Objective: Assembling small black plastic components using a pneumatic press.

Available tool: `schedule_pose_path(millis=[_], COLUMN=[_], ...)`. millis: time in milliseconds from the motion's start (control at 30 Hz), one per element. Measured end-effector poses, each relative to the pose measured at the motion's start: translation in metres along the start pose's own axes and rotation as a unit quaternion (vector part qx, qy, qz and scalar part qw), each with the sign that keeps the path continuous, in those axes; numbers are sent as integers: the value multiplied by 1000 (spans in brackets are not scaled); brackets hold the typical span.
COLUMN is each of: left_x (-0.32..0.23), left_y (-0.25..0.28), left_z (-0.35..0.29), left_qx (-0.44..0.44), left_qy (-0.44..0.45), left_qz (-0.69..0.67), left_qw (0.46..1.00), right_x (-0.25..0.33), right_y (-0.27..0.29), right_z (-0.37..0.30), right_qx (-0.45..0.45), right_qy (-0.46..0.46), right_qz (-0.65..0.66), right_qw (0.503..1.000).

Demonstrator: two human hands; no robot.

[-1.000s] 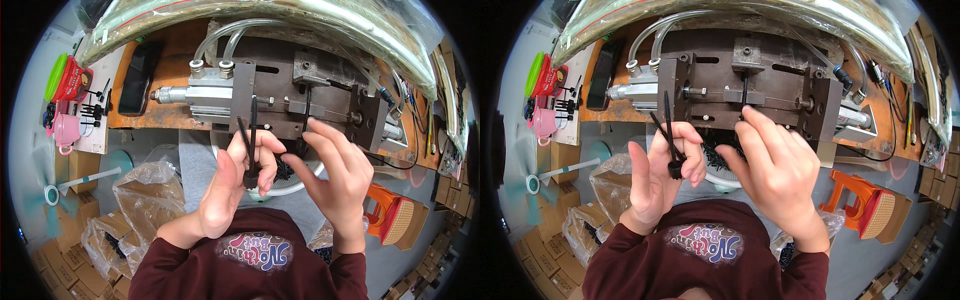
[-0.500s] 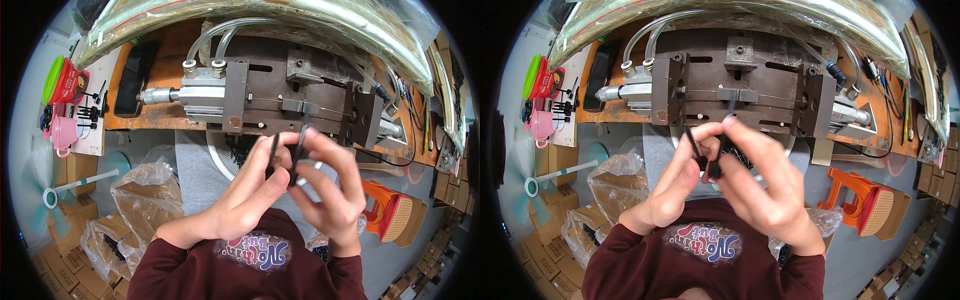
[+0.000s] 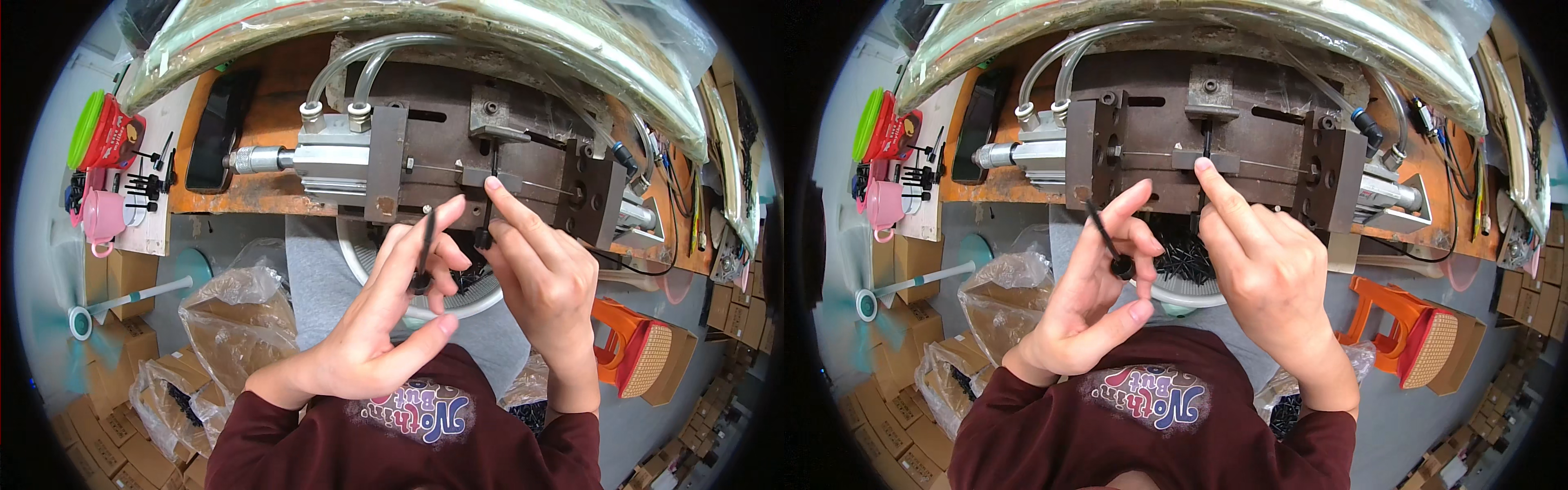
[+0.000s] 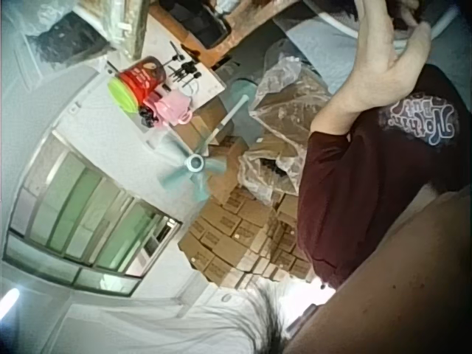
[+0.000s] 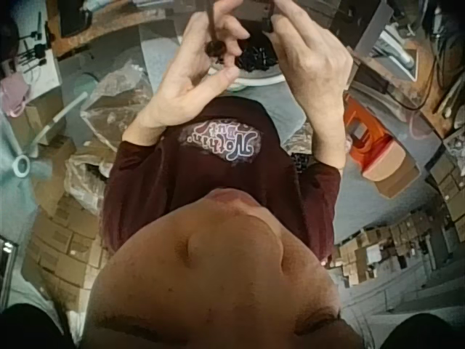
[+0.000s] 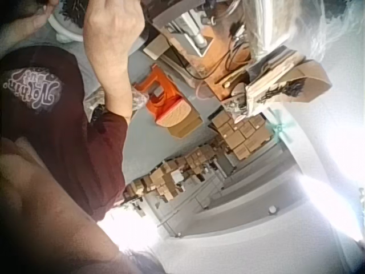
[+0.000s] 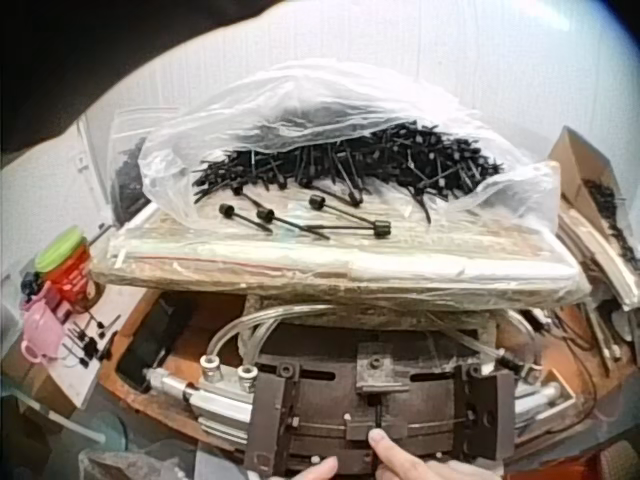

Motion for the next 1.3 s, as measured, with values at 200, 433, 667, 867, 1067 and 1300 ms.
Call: schedule_pose_path(millis=[200,433,667,867,1067,1300], left_x=[-22,-44,-29,-12,1,-3], left_y=[6,27,1,-13,-22,-19], left_z=[2,-4,19,29,33,43], left_qx=[-22,-106,-109,-81,-68,-60], left_qy=[-51,-140,-247,-226,-252,-237], left_qz=[35,240,421,504,564,566], left_qw=[998,955,866,830,783,788], right_x=[4,-3,-52,-58,-70,-117], right_y=[2,36,22,-11,7,35], right_z=[2,56,220,255,239,225], right_qx=[8,-52,2,40,121,215], right_qy=[0,-3,-130,-84,-16,23], right_qz=[-15,90,-110,2,4,-3], right_qw=[1000,995,985,996,992,976])
Point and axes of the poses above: each hand's wrist, its own z-axis towards the middle knuckle, its own y-axis out of the back of the hand, x = y × z, the point moved 3 cm from there along z, towards the middle knuckle, and after that the axes turned 1 degree about -x, right-handed, at the moved point
